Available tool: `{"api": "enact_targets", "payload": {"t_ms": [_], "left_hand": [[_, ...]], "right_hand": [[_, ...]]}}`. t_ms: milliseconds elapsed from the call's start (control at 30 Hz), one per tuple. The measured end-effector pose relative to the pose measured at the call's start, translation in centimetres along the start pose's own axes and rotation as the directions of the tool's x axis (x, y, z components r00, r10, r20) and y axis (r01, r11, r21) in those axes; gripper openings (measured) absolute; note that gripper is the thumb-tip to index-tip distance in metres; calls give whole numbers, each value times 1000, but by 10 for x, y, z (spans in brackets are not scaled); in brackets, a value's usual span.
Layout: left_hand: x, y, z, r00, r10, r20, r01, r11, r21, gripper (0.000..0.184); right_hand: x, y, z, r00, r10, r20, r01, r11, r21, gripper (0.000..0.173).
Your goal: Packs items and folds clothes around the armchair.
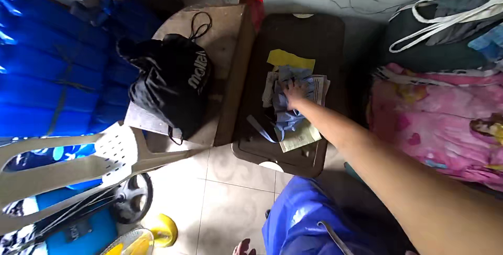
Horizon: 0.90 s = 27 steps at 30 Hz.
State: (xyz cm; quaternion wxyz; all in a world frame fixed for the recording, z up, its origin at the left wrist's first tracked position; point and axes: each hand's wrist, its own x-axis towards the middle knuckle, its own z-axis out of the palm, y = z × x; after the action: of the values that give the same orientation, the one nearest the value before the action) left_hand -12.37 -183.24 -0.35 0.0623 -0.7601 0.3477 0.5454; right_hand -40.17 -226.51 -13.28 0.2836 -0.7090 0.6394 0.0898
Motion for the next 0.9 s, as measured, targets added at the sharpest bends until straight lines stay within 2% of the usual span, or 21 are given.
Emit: {"api": "enact_targets", "payload": {"t_ms": [100,167,200,233,267,300,333,400,467,500,533,567,600,633,667,700,767,800,867,900], "left_hand": [[11,21,1,983,-37,180,0,980,198,45],[20,35,-4,973,-28,230,-42,955,294,45],[20,43,-10,971,-6,237,-70,949,307,45],[20,54,-18,972,30,233,-101,950,296,46],[20,67,-26,973,102,206,-154,955,255,48],[19,82,-34,963,218,157,-246,951,189,52],[16,100,-41,926,361,109,-372,921,113,59],[16,143,-55,771,633,68,-631,774,-50,88],[27,188,-62,567,822,50,-809,567,-156,123],[31,208,-62,474,880,24,-855,467,-227,125],[33,225,-59,394,919,3,-862,371,-345,105],[34,239,-57,313,949,44,-819,293,-493,73],[35,246,-57,189,964,184,-752,263,-605,52],[35,250,-57,56,944,325,-702,269,-660,42],[34,250,-54,-40,906,422,-660,293,-691,39],[32,250,-50,-93,871,482,-612,332,-718,36],[22,249,-41,-126,812,570,-549,421,-722,29],[11,246,-37,-86,785,614,-561,471,-681,27],[-30,236,-25,80,747,660,-674,528,-517,29],[-53,229,-16,105,734,671,-738,510,-442,31]], "right_hand": [[4,7,5,996,-25,-84,32,996,84,95],[-5,8,-27,994,14,-111,2,990,142,76],[-24,1,-59,998,64,-6,-62,986,153,72],[-43,-6,-99,973,106,205,-135,982,132,73],[-53,0,-86,989,100,-110,-59,945,322,66],[-63,4,-78,937,134,-322,27,892,450,60],[-81,4,-73,881,195,-431,89,827,555,53],[-142,-4,-67,855,248,-457,136,741,657,62],[-213,-34,-62,863,252,-439,187,647,739,68],[-250,-53,-58,861,237,-451,236,599,765,70],[-284,-73,-52,845,245,-476,289,540,791,70],[-311,-91,-43,809,282,-515,351,472,809,67],[-332,-103,-34,772,322,-548,415,398,818,60],[-352,-108,-32,767,345,-541,449,313,837,57],[-372,-108,-28,767,363,-529,465,252,848,57],[-392,-107,-27,798,355,-486,447,191,874,55],[-431,-107,-21,845,309,-435,433,81,898,51],[-452,-109,-16,839,310,-447,441,92,893,53],[-505,-115,-10,790,414,-452,394,223,892,57],[-528,-121,1,686,527,-502,370,341,864,63]]}}
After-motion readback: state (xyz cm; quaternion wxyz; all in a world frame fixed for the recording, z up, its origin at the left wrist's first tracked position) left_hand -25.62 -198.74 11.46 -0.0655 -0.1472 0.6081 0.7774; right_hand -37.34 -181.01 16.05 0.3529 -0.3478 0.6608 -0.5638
